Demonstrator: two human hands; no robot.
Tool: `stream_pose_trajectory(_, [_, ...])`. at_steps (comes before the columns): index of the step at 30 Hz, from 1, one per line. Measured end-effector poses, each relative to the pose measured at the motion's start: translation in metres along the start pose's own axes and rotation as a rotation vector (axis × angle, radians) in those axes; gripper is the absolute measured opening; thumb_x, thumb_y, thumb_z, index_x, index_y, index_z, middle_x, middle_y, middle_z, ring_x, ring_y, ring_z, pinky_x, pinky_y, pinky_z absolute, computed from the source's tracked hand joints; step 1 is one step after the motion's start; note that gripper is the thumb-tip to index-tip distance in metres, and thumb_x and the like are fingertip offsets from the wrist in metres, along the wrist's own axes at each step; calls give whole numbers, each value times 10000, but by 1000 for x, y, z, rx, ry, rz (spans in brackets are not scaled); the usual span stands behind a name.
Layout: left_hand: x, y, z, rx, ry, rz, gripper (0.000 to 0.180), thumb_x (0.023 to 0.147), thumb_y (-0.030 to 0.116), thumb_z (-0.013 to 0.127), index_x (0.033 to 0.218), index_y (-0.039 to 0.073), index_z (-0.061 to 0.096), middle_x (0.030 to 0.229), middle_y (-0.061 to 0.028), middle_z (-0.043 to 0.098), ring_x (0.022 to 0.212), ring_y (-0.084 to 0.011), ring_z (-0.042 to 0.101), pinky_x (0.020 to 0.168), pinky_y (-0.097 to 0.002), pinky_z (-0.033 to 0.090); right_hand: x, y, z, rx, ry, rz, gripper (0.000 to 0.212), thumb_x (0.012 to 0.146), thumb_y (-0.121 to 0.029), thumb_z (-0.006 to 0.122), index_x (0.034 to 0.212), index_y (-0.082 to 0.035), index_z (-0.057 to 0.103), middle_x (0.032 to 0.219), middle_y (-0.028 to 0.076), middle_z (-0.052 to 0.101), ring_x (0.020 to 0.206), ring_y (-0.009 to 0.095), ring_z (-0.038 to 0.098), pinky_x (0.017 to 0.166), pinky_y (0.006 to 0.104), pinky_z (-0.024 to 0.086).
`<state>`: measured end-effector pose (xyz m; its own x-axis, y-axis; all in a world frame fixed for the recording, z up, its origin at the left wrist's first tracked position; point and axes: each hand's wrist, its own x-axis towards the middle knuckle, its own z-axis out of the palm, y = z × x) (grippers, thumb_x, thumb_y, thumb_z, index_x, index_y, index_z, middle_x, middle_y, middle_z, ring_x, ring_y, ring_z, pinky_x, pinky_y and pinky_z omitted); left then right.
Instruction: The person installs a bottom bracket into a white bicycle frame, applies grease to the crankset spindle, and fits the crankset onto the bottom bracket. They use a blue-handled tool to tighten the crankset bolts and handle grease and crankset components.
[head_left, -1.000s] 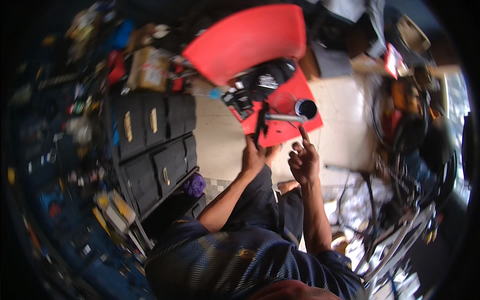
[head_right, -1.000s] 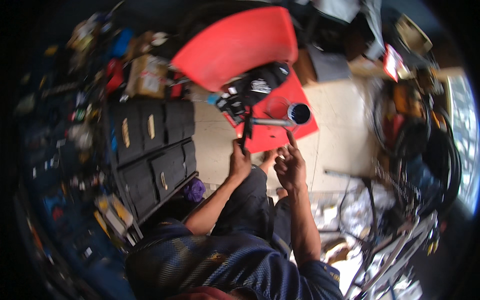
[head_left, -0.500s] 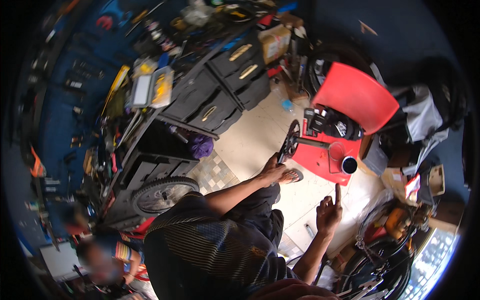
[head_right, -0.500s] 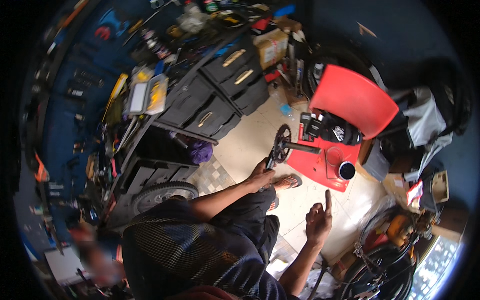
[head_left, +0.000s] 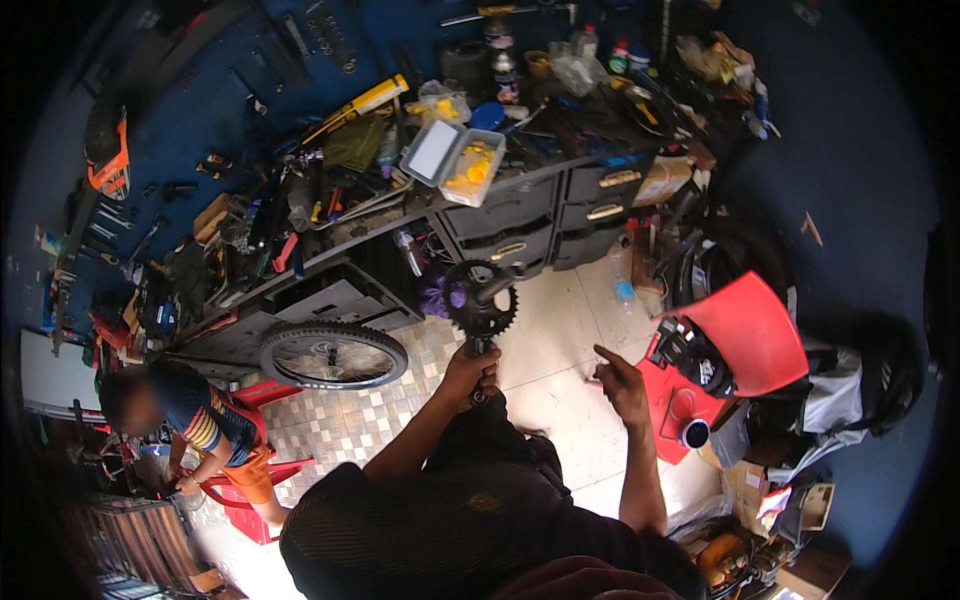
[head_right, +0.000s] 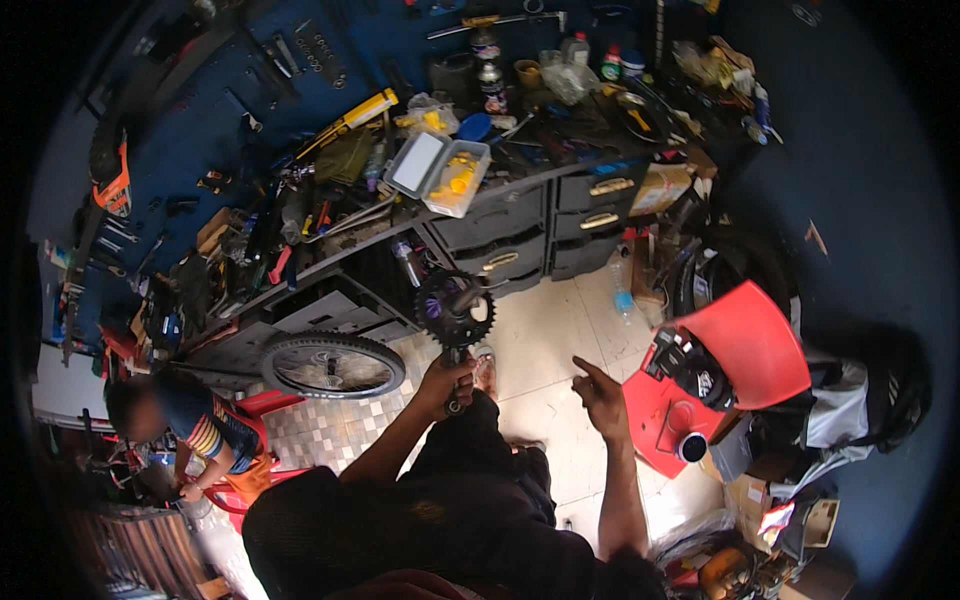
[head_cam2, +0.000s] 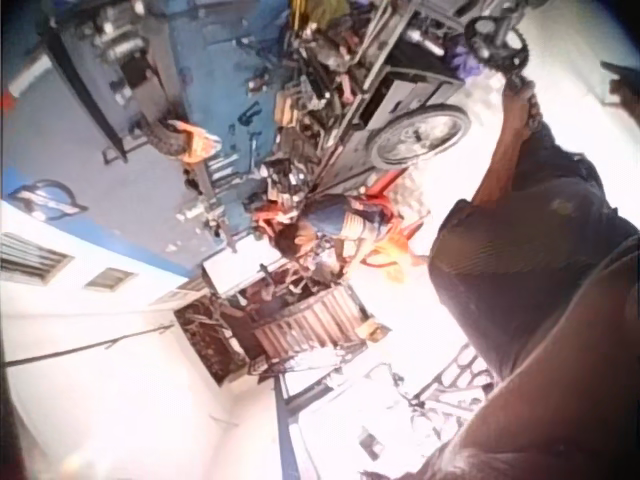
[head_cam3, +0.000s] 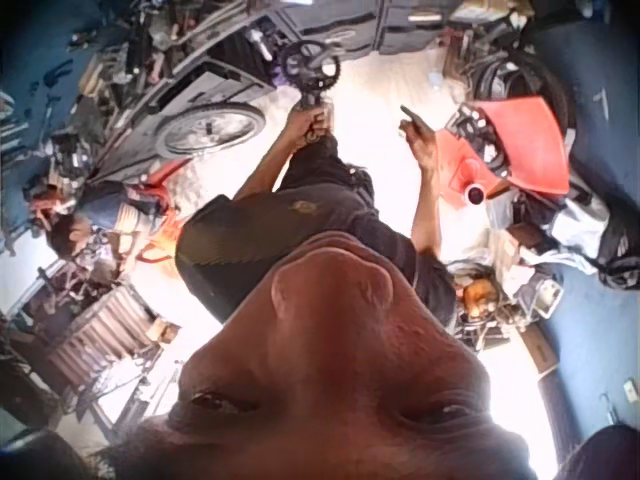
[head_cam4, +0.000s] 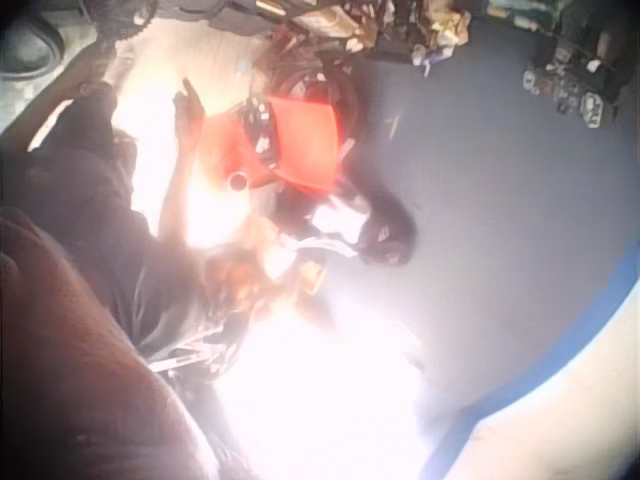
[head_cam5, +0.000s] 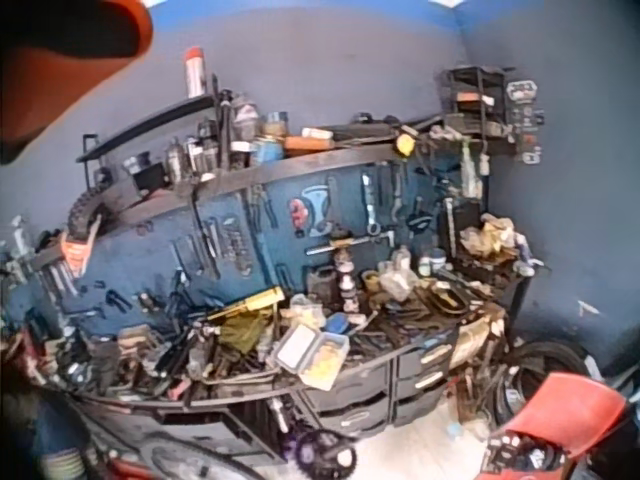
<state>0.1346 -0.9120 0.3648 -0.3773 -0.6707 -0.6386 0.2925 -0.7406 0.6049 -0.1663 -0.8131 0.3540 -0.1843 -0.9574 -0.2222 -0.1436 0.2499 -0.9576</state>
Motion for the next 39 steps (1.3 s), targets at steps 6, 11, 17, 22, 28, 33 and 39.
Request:
stream_pose_trajectory(6, [-10, 61, -70, -191, 89, 205, 116, 976, 123, 648, 972, 160, 539, 632, 25, 407, 453, -106, 402, 397, -276, 334, 165, -74, 73, -292, 13, -371, 431, 924, -139, 718, 1350, -130, 656, 931, 67, 681, 692, 135, 558, 640, 290, 485])
stream_pose_trajectory(11, [-8, 121, -101, -284, 142, 279, 161, 956, 112, 675, 985, 140, 519, 615, 4, 425, 448, -117, 418, 384, -292, 336, 333, -175, 129, -361, 115, -659, 404, 956, -129, 679, 1354, -75, 633, 1046, 118, 687, 849, 204, 656, 748, 320, 525])
stream_pose_trajectory(17, [-9, 145, -105, -406, 227, 420, 116, 976, 99, 630, 994, 131, 520, 619, 2, 400, 451, -111, 387, 393, -280, 321, 570, -232, 198, -533, 280, -709, 378, 960, -223, 603, 1314, -97, 646, 1109, 190, 701, 1053, 370, 676, 894, 429, 536])
stream_pose_trajectory(22, [-9, 128, -89, -514, 420, 514, 107, 976, 109, 635, 990, 101, 530, 591, 5, 406, 428, -122, 410, 375, -289, 335, 722, -226, 230, -712, 35, -255, 490, 944, -449, 581, 1219, -63, 706, 1282, 250, 640, 1218, 412, 599, 1038, 456, 479])
stream_pose_trajectory(28, [1, 111, -29, -608, 682, 623, 62, 1000, 108, 596, 994, 101, 535, 611, 22, 398, 425, -91, 381, 371, -268, 310, 713, -229, 275, -857, 15, -272, 315, 958, -365, 602, 1162, -180, 754, 1220, 177, 699, 1167, 364, 654, 989, 466, 527])
stream_pose_trajectory(33, [32, 112, 15, -708, 720, 698, 92, 1026, 172, 572, 993, 132, 497, 639, 37, 350, 421, -75, 333, 346, -256, 280, 704, -237, 279, -860, 40, -404, 251, 946, -317, 635, 1087, -158, 768, 1119, 175, 726, 1058, 386, 689, 925, 477, 543])
stream_pose_trajectory(39, [53, 117, 37, -707, 725, 683, 105, 1025, 176, 569, 957, 160, 491, 642, 42, 356, 415, -71, 321, 333, -247, 273, 766, -222, 248, -964, -10, -716, 302, 952, -350, 648, 1008, -61, 717, 1054, 185, 720, 1001, 396, 683, 864, 476, 530])
